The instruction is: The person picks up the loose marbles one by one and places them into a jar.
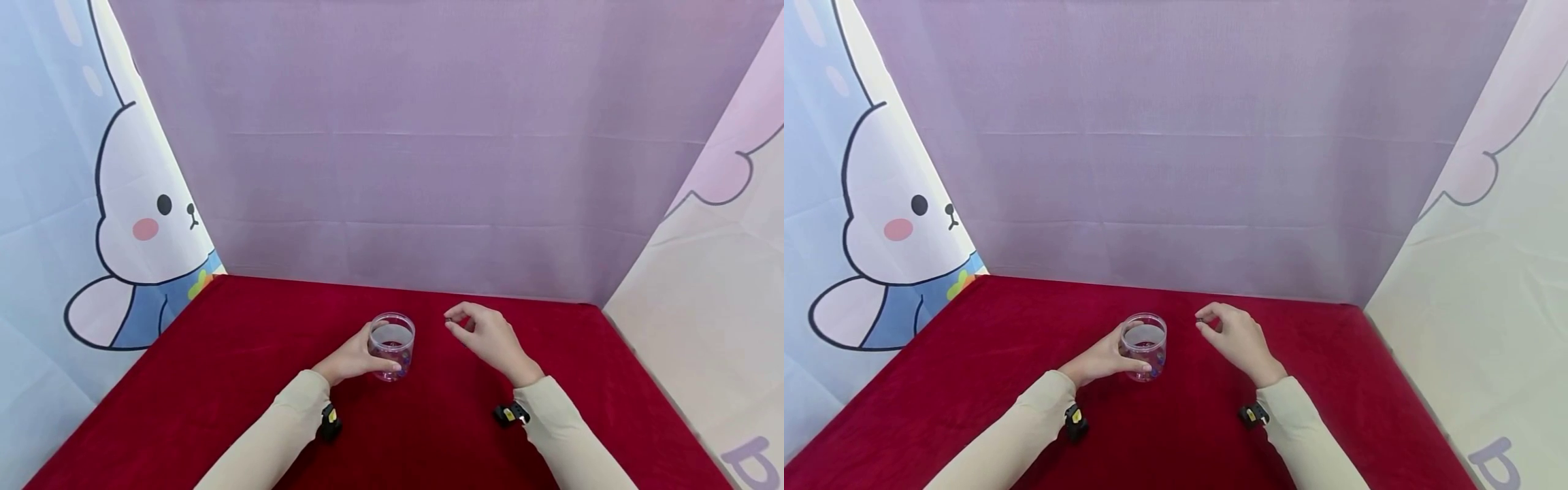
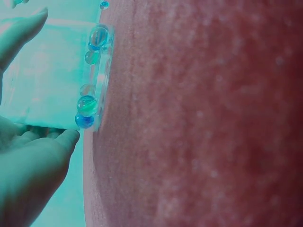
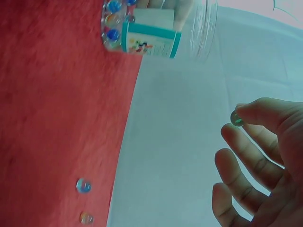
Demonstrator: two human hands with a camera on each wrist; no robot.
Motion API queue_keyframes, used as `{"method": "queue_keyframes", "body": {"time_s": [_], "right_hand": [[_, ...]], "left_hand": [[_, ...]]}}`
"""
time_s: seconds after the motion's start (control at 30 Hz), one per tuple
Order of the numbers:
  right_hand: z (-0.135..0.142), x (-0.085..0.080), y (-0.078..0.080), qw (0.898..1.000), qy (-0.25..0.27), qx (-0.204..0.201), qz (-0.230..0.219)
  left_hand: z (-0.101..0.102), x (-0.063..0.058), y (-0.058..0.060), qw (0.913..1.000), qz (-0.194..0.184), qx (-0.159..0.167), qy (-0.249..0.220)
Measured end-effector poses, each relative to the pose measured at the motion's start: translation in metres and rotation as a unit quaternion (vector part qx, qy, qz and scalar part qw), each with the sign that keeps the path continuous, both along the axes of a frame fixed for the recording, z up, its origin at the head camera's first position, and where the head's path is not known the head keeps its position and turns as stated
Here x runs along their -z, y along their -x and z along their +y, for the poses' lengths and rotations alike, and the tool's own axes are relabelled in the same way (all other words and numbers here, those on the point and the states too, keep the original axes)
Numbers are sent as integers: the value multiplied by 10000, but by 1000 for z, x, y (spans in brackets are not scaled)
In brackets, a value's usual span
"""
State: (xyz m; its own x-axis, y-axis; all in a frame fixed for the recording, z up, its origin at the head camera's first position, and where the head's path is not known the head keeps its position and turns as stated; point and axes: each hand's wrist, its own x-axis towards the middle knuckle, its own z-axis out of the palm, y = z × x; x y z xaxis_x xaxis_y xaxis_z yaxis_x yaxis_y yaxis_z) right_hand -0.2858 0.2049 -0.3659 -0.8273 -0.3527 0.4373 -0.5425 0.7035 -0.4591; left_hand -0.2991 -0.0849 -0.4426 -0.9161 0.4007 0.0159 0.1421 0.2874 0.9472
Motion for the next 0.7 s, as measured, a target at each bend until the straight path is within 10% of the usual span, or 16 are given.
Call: {"method": "queue_keyframes", "body": {"time_s": [0.7], "right_hand": [[-44, 4, -3, 9985, 76, -520, 154]], "left_hand": [[-3, 2, 3, 9999, -126, 91, -54]]}}
